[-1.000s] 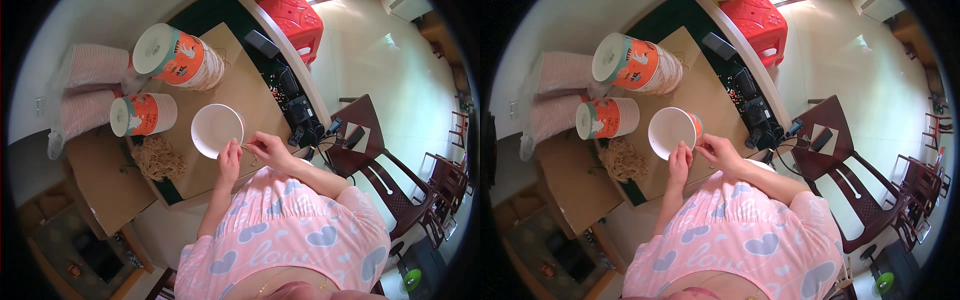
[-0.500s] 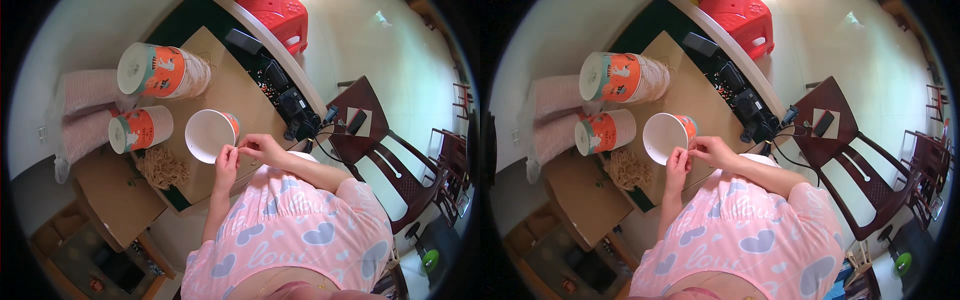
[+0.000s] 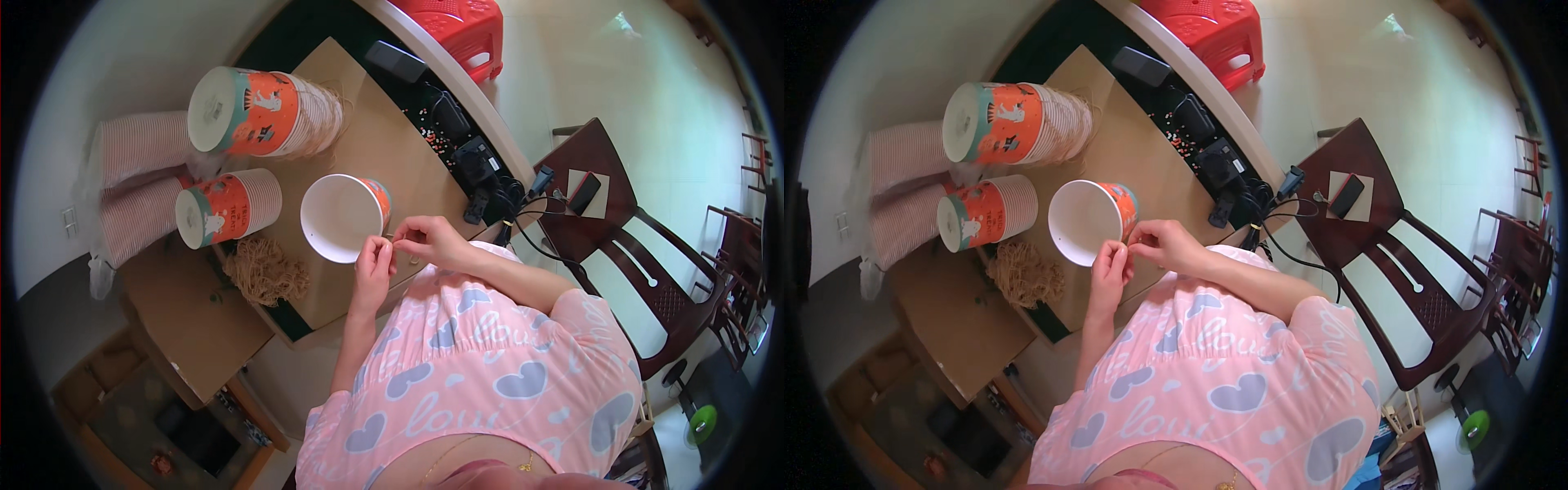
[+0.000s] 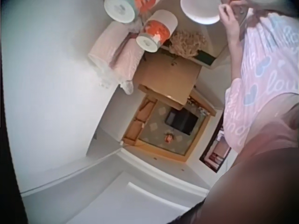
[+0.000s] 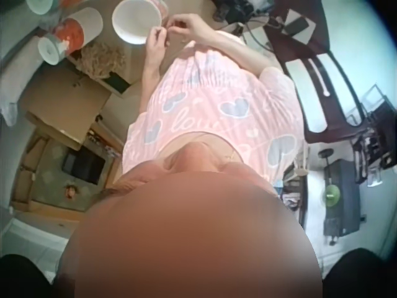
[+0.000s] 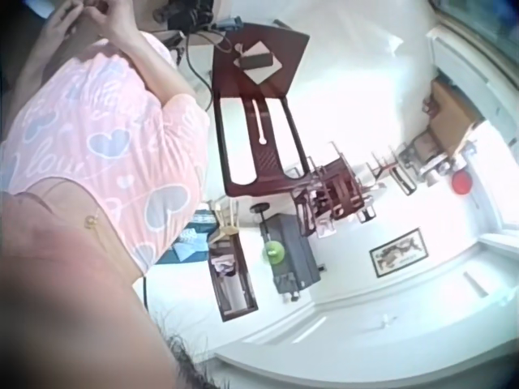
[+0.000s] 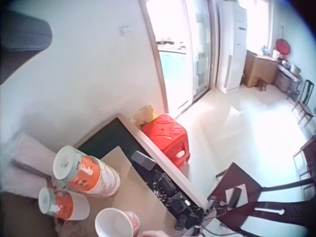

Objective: The recorder is threading a thin cord through holes in paper buckets for final packaging.

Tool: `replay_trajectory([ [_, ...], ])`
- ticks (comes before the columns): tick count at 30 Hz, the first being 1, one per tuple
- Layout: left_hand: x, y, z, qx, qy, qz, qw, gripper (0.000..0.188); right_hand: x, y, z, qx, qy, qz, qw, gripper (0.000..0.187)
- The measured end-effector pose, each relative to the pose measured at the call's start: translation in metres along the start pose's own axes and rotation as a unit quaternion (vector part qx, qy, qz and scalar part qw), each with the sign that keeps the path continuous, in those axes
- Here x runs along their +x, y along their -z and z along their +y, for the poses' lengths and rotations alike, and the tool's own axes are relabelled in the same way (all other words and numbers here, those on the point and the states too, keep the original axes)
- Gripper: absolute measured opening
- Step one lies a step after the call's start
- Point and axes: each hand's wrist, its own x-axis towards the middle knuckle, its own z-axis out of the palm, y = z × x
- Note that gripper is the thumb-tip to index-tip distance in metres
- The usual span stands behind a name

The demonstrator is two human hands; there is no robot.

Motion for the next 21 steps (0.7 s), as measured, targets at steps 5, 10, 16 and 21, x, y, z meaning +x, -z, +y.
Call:
replay_trajectory([
  [5,-0.004,0.014,0.0,-0.031,0.004,0.057,0.998,0.016,0.005,-0.006,-0.004,0.052,-0.014,0.021,0.998,0.008],
  [10,0.001,0.067,0.018,0.548,-0.204,0.123,0.802,0.032,0.004,-0.001,-0.004,0.018,-0.016,0.016,1.0,0.008],
  [16,0.018,0.13,0.013,0.648,-0.271,0.083,0.707,0.014,0.011,-0.006,0.006,0.003,0.003,0.038,0.999,0.01],
  [21,0.012,0.102,0.015,0.602,-0.35,0.088,0.713,0.01,0.027,-0.018,0.016,0.06,0.042,0.031,0.997,0.009],
])
